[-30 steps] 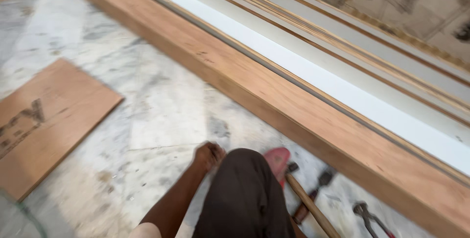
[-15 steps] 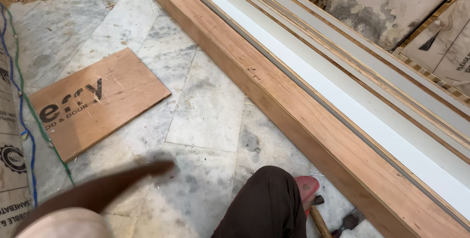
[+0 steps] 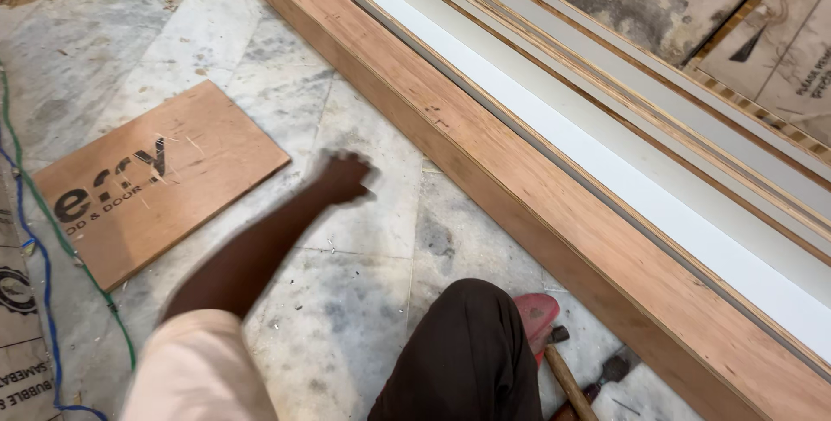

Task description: The person sits on the floor and uses a hammer to drive nails into a long wooden plank. They repeatedly pick up nails, position them, and hammer them into the wood, occasionally using pliers to adjust a nail.

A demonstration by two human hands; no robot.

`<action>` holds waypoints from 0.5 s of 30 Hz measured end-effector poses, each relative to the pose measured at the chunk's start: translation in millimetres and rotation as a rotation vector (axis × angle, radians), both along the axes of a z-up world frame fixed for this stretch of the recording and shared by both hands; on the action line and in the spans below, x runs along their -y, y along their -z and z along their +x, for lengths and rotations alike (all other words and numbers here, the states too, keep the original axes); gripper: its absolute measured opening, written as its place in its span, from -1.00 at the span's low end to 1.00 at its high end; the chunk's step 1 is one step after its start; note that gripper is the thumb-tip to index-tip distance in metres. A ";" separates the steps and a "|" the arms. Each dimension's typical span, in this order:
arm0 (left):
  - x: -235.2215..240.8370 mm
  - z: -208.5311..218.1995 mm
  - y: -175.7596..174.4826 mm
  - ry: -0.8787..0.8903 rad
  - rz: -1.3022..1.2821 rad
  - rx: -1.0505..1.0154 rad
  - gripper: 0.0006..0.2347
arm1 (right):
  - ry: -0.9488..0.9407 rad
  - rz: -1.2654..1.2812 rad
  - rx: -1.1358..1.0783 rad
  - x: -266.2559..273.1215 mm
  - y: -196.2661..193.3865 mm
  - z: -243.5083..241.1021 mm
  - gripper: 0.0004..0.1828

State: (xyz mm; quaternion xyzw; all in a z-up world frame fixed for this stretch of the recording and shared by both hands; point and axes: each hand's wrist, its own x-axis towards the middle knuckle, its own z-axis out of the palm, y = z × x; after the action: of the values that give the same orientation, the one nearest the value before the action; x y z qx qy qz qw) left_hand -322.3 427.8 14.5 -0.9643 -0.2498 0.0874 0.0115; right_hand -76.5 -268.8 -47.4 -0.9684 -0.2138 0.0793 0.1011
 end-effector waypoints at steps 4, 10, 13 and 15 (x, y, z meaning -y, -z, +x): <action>182.7 98.7 -4.3 0.597 -0.022 0.122 -0.61 | -0.041 0.045 -0.033 11.3 33.4 -1.8 -0.58; 376.6 196.2 -18.3 0.798 -0.415 0.476 -0.65 | 0.163 0.050 -0.080 157.3 13.8 -72.6 -0.56; 424.6 209.1 5.2 0.834 -0.551 0.592 -0.53 | 0.294 0.023 -0.151 177.2 -13.7 -101.0 -0.55; 437.5 219.7 13.7 0.866 -0.543 0.549 -0.45 | 0.438 -0.017 -0.284 177.3 -31.0 -109.6 -0.58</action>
State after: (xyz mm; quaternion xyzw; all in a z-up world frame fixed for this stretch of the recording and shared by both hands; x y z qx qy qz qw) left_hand -102.6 -9.7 0.8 -0.9343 0.2049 -0.1177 -0.2670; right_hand -186.0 -446.1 -16.4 -0.9716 0.0178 0.1923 0.1369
